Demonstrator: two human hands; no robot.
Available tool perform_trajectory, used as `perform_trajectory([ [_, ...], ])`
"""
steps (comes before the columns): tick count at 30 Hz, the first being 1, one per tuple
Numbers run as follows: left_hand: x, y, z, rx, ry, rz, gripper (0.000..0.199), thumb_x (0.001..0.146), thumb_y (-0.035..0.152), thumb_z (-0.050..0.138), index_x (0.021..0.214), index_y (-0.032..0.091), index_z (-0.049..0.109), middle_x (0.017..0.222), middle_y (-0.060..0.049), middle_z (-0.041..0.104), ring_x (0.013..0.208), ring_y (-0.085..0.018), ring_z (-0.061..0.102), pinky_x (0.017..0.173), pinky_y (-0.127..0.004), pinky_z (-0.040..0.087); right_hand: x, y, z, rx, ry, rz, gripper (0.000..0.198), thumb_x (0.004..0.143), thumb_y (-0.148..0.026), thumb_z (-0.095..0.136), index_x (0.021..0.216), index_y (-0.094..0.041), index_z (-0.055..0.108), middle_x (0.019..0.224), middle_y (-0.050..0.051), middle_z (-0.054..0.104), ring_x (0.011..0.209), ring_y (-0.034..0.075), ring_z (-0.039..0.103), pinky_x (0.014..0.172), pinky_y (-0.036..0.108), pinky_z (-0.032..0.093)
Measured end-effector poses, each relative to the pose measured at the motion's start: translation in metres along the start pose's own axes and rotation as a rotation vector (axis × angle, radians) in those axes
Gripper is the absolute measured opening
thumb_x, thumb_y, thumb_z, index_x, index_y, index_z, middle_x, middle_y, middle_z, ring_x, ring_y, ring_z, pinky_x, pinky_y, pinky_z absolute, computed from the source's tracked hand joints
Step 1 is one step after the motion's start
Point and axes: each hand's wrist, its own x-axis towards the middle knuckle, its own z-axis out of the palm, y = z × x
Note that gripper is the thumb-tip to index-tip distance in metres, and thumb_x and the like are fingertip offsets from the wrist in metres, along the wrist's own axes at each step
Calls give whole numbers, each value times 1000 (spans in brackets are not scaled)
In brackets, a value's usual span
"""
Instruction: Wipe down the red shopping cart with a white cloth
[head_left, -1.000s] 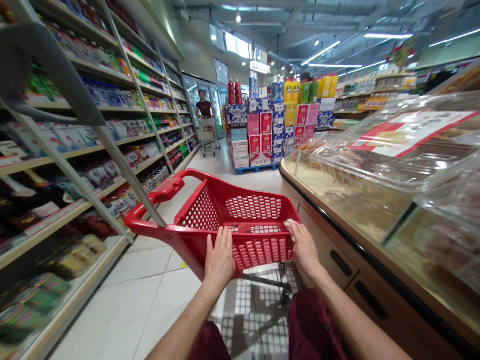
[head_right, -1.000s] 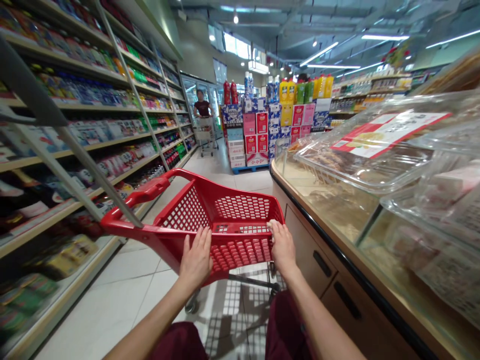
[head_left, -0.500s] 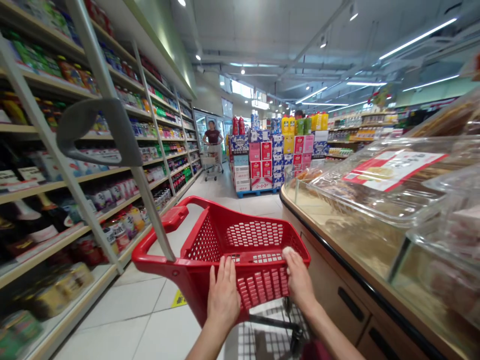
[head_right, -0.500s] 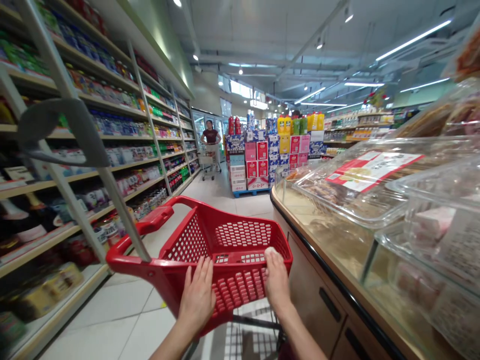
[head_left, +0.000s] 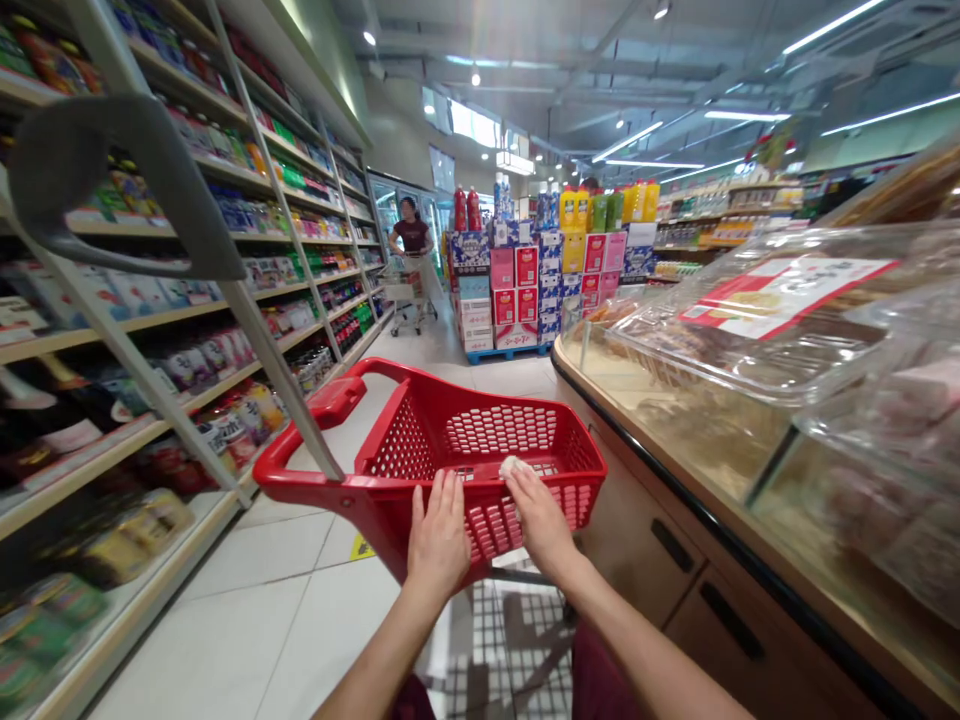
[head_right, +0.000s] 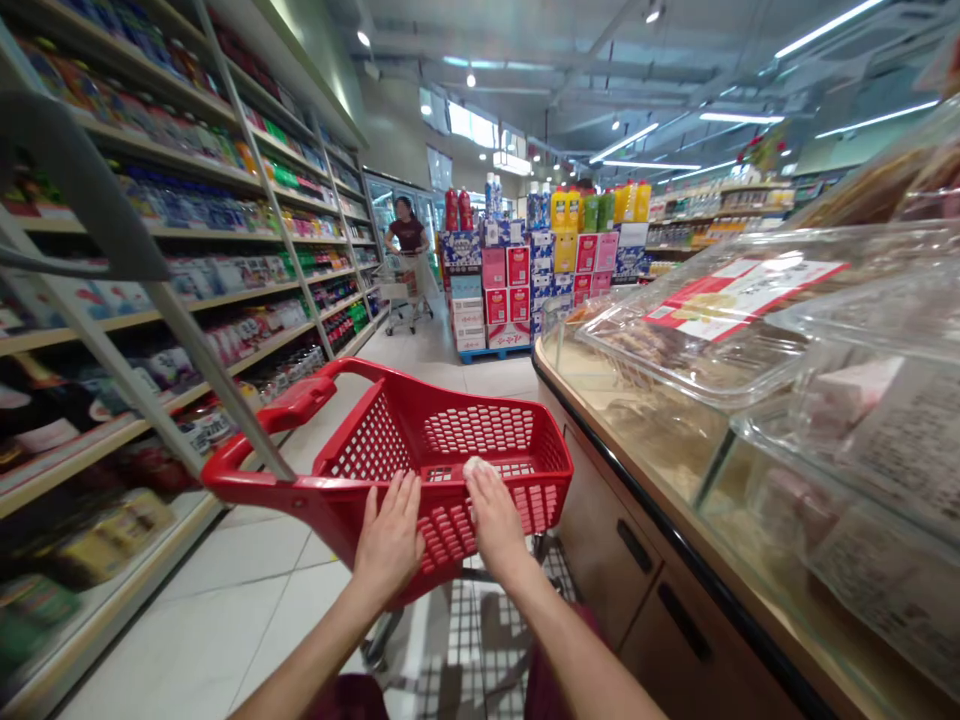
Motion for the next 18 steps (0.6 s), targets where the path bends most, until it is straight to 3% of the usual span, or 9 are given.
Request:
perform_trajectory([
  [5, -5, 7, -3, -17, -2, 4, 60, 70, 23, 39, 128, 8, 34, 137, -9, 32, 128, -23, 22, 105, -45, 16, -1, 19, -17, -96, -15, 266, 57, 72, 4, 29, 122, -15, 47, 126, 9, 47, 122, 19, 34, 102, 43, 29],
  [7, -7, 11, -5, -30, 0, -1, 61, 69, 23, 40, 128, 6, 33, 137, -9, 31, 129, -24, 21, 105, -45, 16, -3, 12, -15, -86, -7, 238, 56, 72, 4, 29, 123, -12, 45, 127, 11, 45, 123, 20, 32, 102, 43, 30],
  [11, -10, 13, -4, -46, 17, 25, 60, 71, 24, 39, 129, 8, 33, 137, -8, 31, 129, -23, 20, 106, -45, 15, -4, -6, -8, 11, -20, 4, 60, 71, 4, 28, 128, -14, 39, 132, 8, 40, 126, 18, 26, 102, 42, 30],
  [13, -12, 13, -1, -51, 24, 35, 60, 72, 25, 38, 129, 8, 32, 138, -8, 28, 130, -22, 19, 106, -44, 15, -3, 1, -13, 0, -30, 42, 60, 70, 4, 28, 125, -16, 43, 130, 7, 43, 125, 18, 30, 102, 42, 31],
  [16, -13, 15, 3, -54, 37, 43, 61, 72, 25, 39, 130, 8, 30, 139, -8, 26, 130, -22, 17, 106, -44, 13, 0, 14, -20, -51, 10, 216, 59, 70, 4, 29, 122, -17, 47, 124, 7, 49, 121, 18, 36, 102, 42, 31],
  [18, -13, 19, 4, -56, 41, 44, 61, 71, 25, 40, 129, 7, 31, 139, -9, 27, 130, -23, 16, 106, -44, 12, 1, 7, -17, -40, 27, 231, 59, 70, 4, 29, 122, -16, 46, 124, 8, 49, 121, 18, 37, 102, 42, 31],
])
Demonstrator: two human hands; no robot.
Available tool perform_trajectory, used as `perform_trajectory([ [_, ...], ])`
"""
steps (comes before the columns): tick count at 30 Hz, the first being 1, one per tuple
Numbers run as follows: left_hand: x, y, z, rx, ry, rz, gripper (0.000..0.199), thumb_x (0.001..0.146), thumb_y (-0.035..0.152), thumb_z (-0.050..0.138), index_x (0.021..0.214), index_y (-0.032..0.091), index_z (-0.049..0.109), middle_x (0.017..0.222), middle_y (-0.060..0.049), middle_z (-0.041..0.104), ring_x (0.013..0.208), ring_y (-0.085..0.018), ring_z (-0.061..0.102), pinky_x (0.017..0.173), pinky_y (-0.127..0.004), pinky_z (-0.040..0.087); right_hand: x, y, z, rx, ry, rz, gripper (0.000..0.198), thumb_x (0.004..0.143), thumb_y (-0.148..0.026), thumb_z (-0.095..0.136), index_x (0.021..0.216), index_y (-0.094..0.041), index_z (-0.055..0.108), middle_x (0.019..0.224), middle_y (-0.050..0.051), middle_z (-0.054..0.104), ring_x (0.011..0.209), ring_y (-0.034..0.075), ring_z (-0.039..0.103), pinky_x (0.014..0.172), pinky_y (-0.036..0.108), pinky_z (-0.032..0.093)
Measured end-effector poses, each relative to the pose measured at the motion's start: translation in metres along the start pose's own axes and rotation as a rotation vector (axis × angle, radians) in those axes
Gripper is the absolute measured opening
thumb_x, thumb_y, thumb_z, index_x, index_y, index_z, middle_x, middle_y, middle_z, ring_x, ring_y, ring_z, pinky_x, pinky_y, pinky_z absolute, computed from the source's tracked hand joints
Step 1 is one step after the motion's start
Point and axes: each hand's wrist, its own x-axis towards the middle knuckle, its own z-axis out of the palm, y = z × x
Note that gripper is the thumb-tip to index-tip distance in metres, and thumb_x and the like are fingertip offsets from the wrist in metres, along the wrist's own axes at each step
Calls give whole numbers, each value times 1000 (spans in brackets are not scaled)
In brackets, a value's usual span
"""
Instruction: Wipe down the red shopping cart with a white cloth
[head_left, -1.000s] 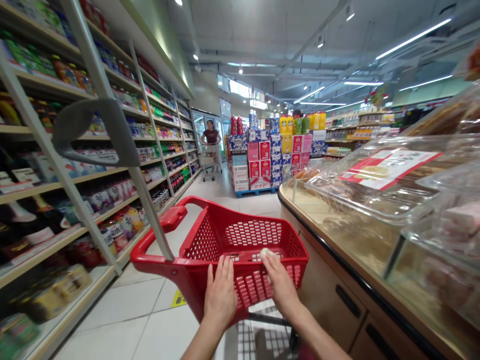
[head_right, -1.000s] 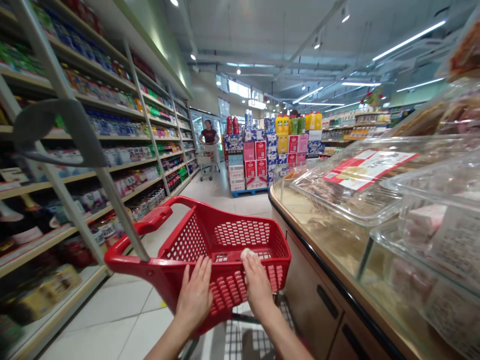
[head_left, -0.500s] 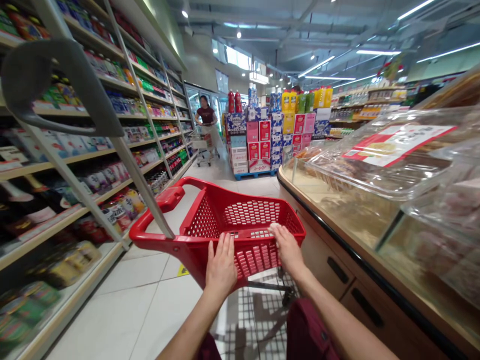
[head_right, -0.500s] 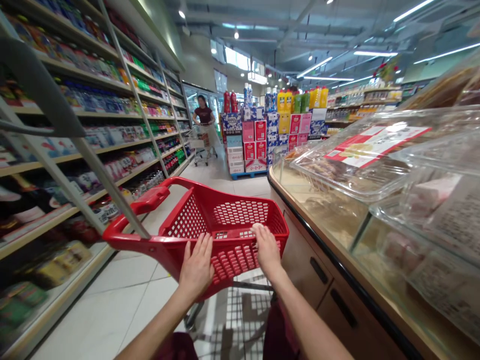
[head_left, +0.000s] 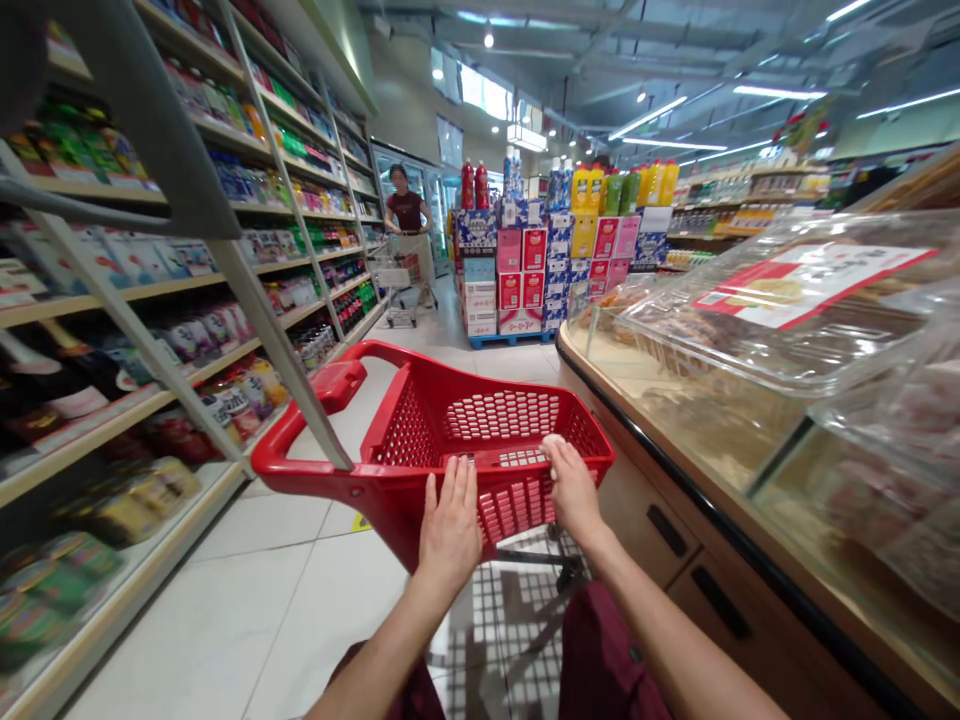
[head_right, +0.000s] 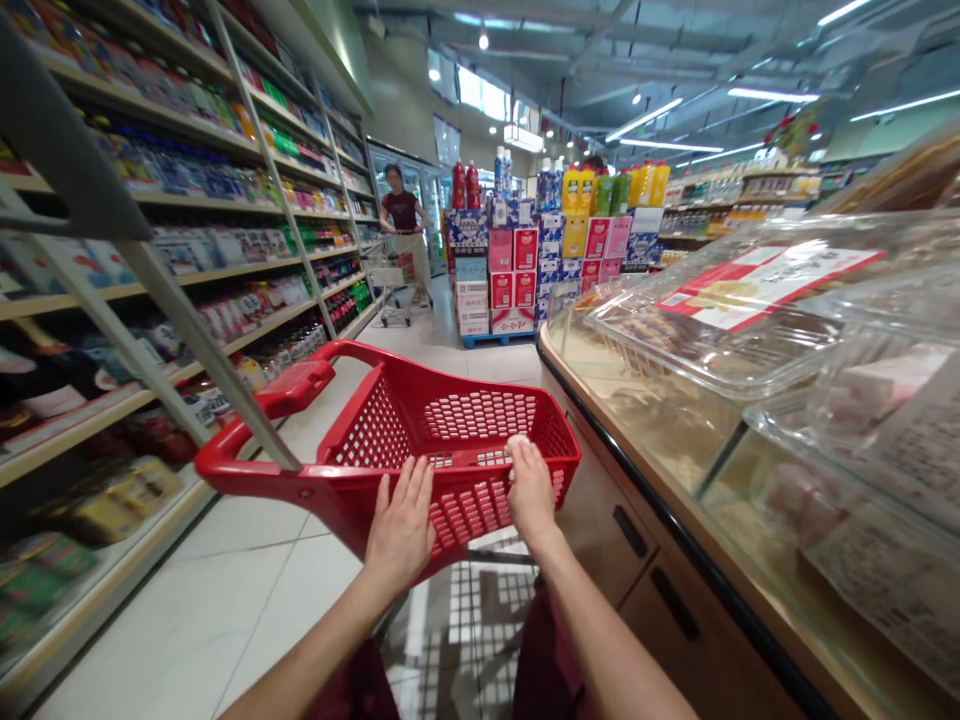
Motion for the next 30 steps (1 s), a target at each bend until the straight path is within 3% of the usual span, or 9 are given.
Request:
perform_trajectory([
  [5, 2, -9, -15, -19, 23, 15, 57, 71, 24, 40, 126, 10, 38, 135, -9, 35, 127, -23, 25, 105, -45, 14, -3, -33, 10, 108, -78, -211, 63, 67, 5, 29, 126, -13, 41, 131, 9, 41, 125, 16, 28, 103, 39, 29],
  [11, -4, -54, -42, 41, 129, -71, 51, 70, 16, 38, 121, 6, 44, 129, -13, 44, 122, -25, 34, 104, -50, 12, 8, -19, 1, 134, -39, -17, 64, 65, 5, 30, 122, -18, 46, 122, 6, 51, 117, 17, 40, 100, 40, 34],
  [16, -6, -64, -42, 29, 168, -54, 47, 68, 16, 42, 114, 7, 49, 121, -14, 52, 117, -26, 41, 102, -47, 19, 9, -97, 17, 335, -100, -208, 64, 68, 5, 30, 127, -17, 40, 129, 6, 44, 122, 15, 34, 103, 38, 31],
  [18, -8, -75, -43, 3, 230, 21, 45, 70, 14, 42, 114, 10, 49, 119, -12, 54, 115, -24, 43, 102, -44, 22, 10, -125, 20, 390, -133, -300, 64, 68, 4, 32, 129, -16, 37, 132, 6, 40, 124, 14, 30, 103, 36, 30],
  [20, -12, -90, -48, -23, 344, 30, 42, 72, 14, 41, 114, 13, 48, 114, -10, 58, 109, -21, 48, 101, -43, 24, 11, -135, 21, 397, -155, -336, 64, 68, 4, 32, 129, -16, 37, 133, 7, 39, 125, 15, 29, 104, 37, 30],
  [22, -16, -104, -53, -28, 477, -69, 42, 74, 15, 42, 115, 13, 45, 111, -11, 58, 106, -21, 50, 100, -44, 25, 12, -131, 19, 373, -159, -300, 65, 67, 6, 30, 128, -15, 38, 132, 7, 40, 125, 15, 30, 104, 39, 29],
  [24, -20, -109, -55, -18, 530, -154, 44, 73, 17, 44, 117, 12, 43, 115, -13, 55, 110, -24, 46, 99, -45, 26, 15, -127, 19, 361, -153, -249, 65, 67, 7, 29, 128, -14, 39, 131, 8, 41, 124, 15, 31, 104, 40, 29],
  [27, -22, -102, -50, -12, 386, -103, 45, 73, 14, 41, 118, 15, 44, 122, -11, 51, 118, -25, 38, 100, -46, 22, 23, -144, 24, 391, -142, -279, 59, 72, 4, 30, 128, -15, 39, 131, 7, 42, 124, 15, 32, 104, 36, 29],
  [30, -22, -94, -43, -5, 270, -88, 45, 75, 11, 35, 119, 14, 44, 121, -10, 53, 116, -22, 42, 102, -45, 20, 34, -178, 34, 381, -127, -350, 48, 79, -5, 36, 127, -14, 40, 129, 9, 44, 122, 16, 35, 103, 36, 30],
])
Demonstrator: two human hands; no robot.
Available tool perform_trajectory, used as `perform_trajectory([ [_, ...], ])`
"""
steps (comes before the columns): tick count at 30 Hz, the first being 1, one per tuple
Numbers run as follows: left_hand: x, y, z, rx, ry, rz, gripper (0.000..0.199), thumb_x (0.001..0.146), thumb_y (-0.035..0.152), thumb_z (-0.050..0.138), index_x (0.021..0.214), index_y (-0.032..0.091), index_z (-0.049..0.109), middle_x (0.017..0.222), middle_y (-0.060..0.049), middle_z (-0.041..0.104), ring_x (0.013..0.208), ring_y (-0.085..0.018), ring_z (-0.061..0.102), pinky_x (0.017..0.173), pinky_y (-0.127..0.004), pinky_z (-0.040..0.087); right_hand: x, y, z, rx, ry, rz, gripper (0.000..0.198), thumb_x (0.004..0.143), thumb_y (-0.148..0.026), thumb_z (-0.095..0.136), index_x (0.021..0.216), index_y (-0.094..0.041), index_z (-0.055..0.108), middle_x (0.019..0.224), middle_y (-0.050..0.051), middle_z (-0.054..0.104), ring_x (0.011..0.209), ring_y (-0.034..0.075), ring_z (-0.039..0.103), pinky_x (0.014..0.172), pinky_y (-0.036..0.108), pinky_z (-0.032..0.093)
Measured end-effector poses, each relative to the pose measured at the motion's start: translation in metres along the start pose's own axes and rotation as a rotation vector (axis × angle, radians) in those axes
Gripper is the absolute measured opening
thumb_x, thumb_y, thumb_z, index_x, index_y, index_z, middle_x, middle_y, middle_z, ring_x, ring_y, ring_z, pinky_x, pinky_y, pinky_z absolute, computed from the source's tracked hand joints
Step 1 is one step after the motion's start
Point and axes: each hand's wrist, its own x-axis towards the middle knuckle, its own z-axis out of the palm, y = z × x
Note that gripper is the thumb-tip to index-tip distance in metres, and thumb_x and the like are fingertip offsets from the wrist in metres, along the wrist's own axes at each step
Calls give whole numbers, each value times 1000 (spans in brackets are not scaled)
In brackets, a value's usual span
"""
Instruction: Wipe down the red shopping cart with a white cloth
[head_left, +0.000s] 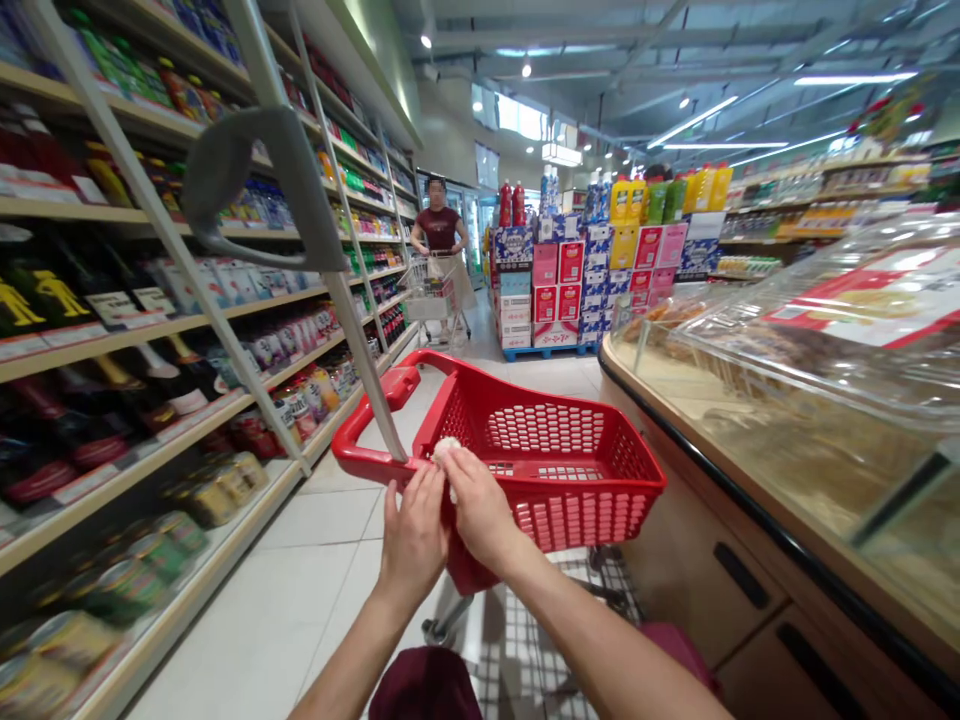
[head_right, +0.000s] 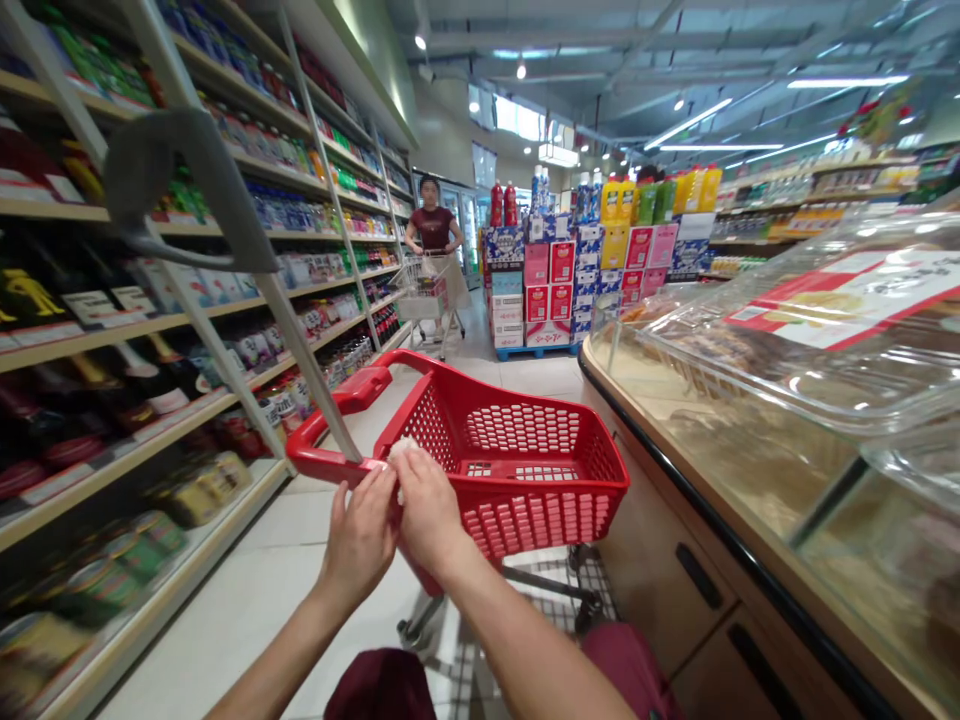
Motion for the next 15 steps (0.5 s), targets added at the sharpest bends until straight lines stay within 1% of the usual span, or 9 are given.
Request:
perform_trajectory([
  [2, 2, -2, -1, 12, -24, -13, 46, 74, 10, 34, 119, 13, 44, 119, -11, 54, 114, -21, 45, 102, -45, 19, 10, -6, 8, -40, -2, -6, 45, 81, -8, 39, 125, -13, 42, 128, 10, 45, 120, 17, 38, 102, 35, 32],
  [4, 7, -7, -6, 10, -59, -6, 47, 71, 9, 35, 116, 14, 47, 116, -9, 57, 111, -20, 48, 103, -45, 17, 8, 3, 7, -80, -20, 0, 45, 80, -6, 38, 125, -14, 42, 127, 10, 46, 119, 17, 39, 100, 35, 34],
  [7, 17, -11, -16, -1, -105, -21, 43, 69, 9, 37, 108, 15, 54, 110, -7, 61, 106, -19, 51, 104, -45, 14, -15, 40, -12, -143, -52, 35, 50, 77, 0, 35, 123, -17, 44, 126, 8, 48, 118, 17, 40, 97, 36, 36],
  [9, 23, -6, -16, 10, -121, -50, 39, 71, 12, 37, 106, 14, 55, 110, -8, 61, 106, -20, 51, 104, -45, 14, -35, 66, -27, -198, -38, 99, 52, 75, 3, 34, 121, -18, 47, 124, 8, 50, 116, 17, 42, 96, 38, 37],
  [10, 26, -1, -14, 20, -129, -58, 40, 72, 13, 38, 108, 14, 54, 112, -9, 59, 108, -21, 50, 104, -46, 14, -43, 75, -32, -227, -25, 138, 53, 74, 3, 33, 120, -18, 48, 123, 8, 50, 115, 18, 43, 96, 38, 38],
  [12, 29, 12, -3, 38, -164, -41, 43, 72, 16, 39, 113, 13, 51, 121, -11, 53, 115, -23, 43, 104, -47, 14, -54, 84, -36, -280, 7, 210, 55, 72, 4, 32, 120, -16, 48, 122, 9, 51, 115, 19, 43, 96, 39, 37],
  [13, 29, 20, 3, 44, -195, -19, 46, 71, 17, 40, 116, 12, 49, 125, -11, 49, 119, -23, 39, 104, -47, 15, -56, 85, -36, -295, 14, 220, 55, 71, 5, 32, 121, -15, 48, 123, 10, 50, 117, 19, 42, 97, 39, 36],
  [15, 28, 33, 16, 58, -262, 15, 50, 70, 20, 42, 119, 9, 46, 130, -13, 42, 124, -24, 32, 104, -45, 17, -56, 83, -34, -302, 7, 182, 56, 71, 4, 33, 123, -11, 45, 127, 11, 46, 121, 19, 36, 100, 38, 33],
])
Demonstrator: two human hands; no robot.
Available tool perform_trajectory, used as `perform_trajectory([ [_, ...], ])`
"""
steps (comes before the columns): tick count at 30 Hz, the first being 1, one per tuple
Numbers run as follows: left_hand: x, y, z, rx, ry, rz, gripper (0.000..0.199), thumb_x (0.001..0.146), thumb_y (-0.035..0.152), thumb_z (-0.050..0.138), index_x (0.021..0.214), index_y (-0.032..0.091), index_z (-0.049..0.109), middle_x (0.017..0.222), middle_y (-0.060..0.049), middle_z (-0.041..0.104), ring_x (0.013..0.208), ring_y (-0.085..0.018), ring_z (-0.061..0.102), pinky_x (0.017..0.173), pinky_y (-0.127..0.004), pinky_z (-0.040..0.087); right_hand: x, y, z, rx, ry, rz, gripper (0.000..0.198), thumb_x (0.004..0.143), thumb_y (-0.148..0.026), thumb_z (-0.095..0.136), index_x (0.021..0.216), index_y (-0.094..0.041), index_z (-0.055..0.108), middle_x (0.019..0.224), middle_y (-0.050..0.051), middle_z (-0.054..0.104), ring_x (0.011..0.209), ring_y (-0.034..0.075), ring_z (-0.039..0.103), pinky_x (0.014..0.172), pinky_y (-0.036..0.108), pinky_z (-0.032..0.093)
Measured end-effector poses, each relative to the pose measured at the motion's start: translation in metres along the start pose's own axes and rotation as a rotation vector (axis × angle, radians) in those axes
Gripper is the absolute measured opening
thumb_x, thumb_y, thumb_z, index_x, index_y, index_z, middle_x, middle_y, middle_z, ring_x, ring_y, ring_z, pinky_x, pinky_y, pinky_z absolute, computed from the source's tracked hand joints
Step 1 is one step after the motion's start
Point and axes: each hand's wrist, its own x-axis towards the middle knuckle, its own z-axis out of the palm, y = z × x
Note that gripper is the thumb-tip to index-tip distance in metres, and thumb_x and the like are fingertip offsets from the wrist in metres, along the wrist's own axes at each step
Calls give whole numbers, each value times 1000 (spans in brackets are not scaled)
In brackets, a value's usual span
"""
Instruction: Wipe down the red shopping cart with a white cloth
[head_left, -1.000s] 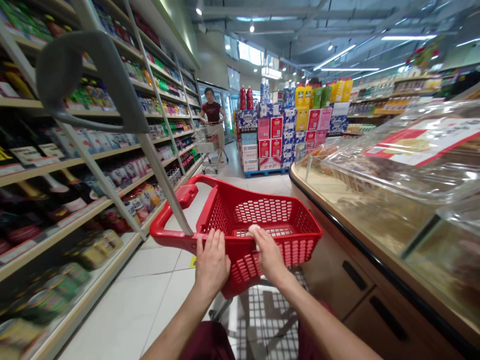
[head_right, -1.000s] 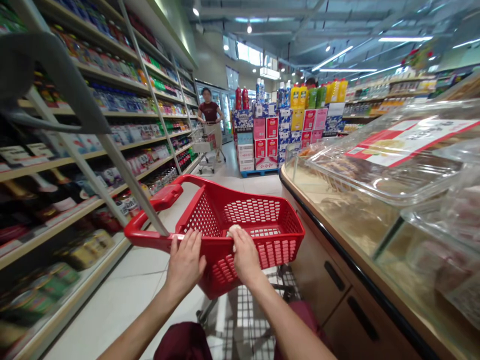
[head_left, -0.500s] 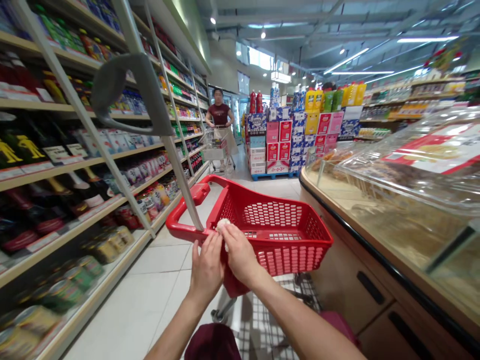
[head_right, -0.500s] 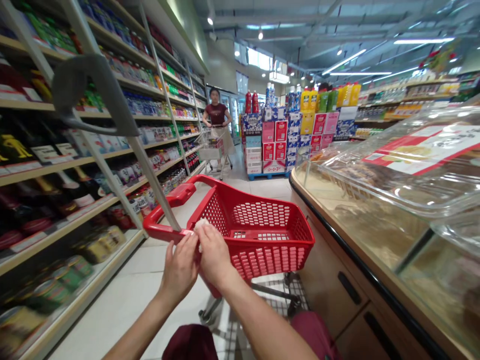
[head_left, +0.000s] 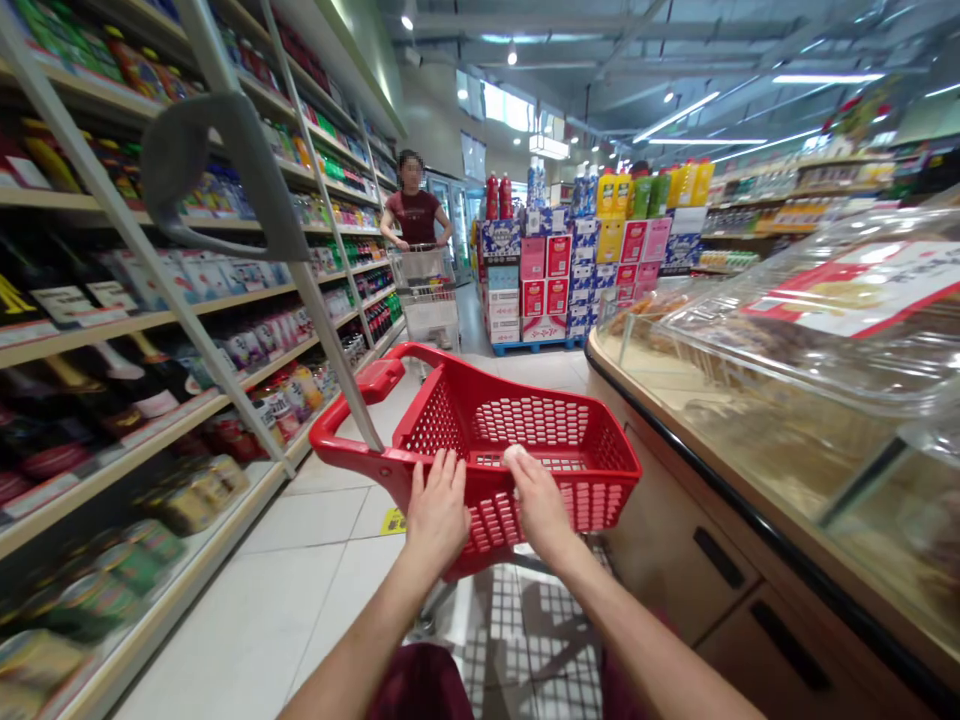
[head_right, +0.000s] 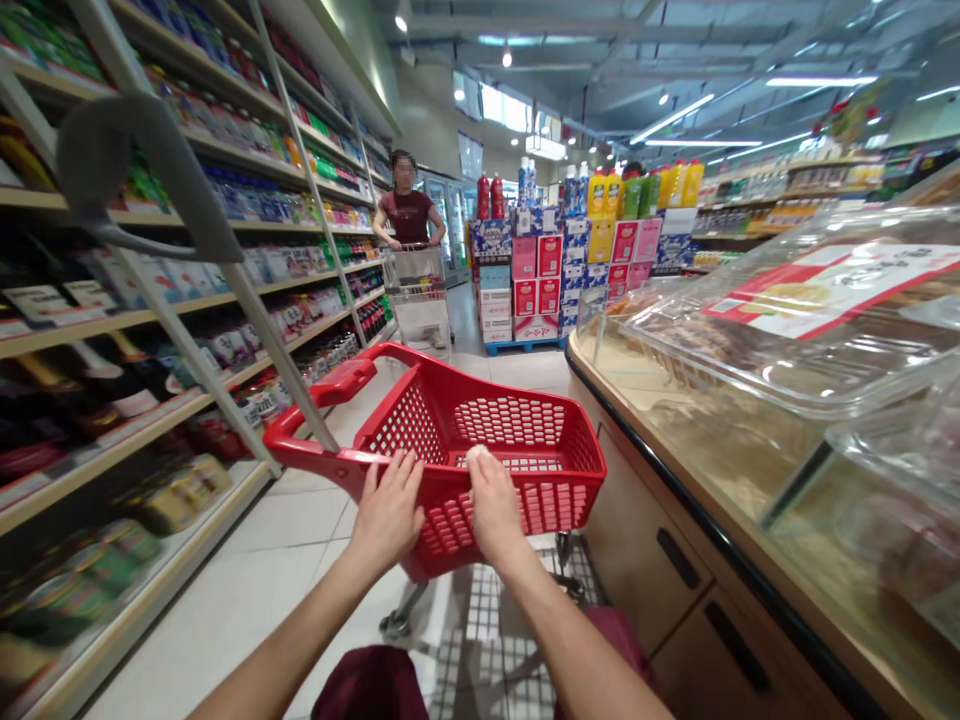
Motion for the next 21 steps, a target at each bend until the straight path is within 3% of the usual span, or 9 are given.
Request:
perform_trajectory([
  [3, -1, 10, 12, 27, -46, -4, 53, 71, 21, 42, 122, 8, 43, 132, -14, 39, 125, -25, 30, 104, -44, 18, -2, 17, -9, -7, -17, -59, 56, 72, 4, 32, 124, -14, 44, 129, 9, 44, 122, 17, 34, 100, 38, 32],
  [8, -2, 15, 14, 24, -26, 19, 53, 70, 18, 41, 122, 8, 43, 131, -14, 40, 125, -25, 30, 104, -46, 16, -19, 75, -34, -112, 52, 167, 55, 72, 3, 31, 119, -19, 50, 121, 7, 52, 116, 17, 43, 98, 40, 35],
  [10, 0, 22, 16, 9, -16, 12, 52, 70, 19, 41, 121, 6, 45, 130, -15, 42, 123, -26, 32, 104, -47, 16, -24, 71, -30, -112, 67, 172, 57, 70, 4, 30, 120, -16, 48, 124, 9, 49, 119, 18, 39, 99, 40, 34],
  [13, 3, 33, 21, -32, -1, 39, 52, 71, 20, 40, 121, 8, 44, 130, -14, 42, 124, -25, 32, 104, -46, 17, -25, 49, -20, -56, 54, 32, 60, 69, 4, 30, 125, -13, 43, 129, 9, 44, 125, 18, 30, 102, 40, 31],
  [15, 3, 35, 25, -43, 4, 48, 53, 71, 20, 40, 123, 9, 42, 132, -12, 40, 125, -24, 30, 103, -46, 19, -24, 50, -22, -54, 36, 0, 61, 69, 4, 29, 126, -14, 42, 130, 9, 43, 125, 17, 30, 102, 40, 32],
  [21, 0, 35, 26, -51, -10, 34, 53, 71, 19, 39, 124, 8, 41, 132, -12, 40, 125, -23, 30, 104, -45, 20, -34, 107, -49, -200, 35, 270, 53, 70, 2, 32, 118, -11, 51, 123, 12, 50, 117, 20, 41, 100, 42, 32],
])
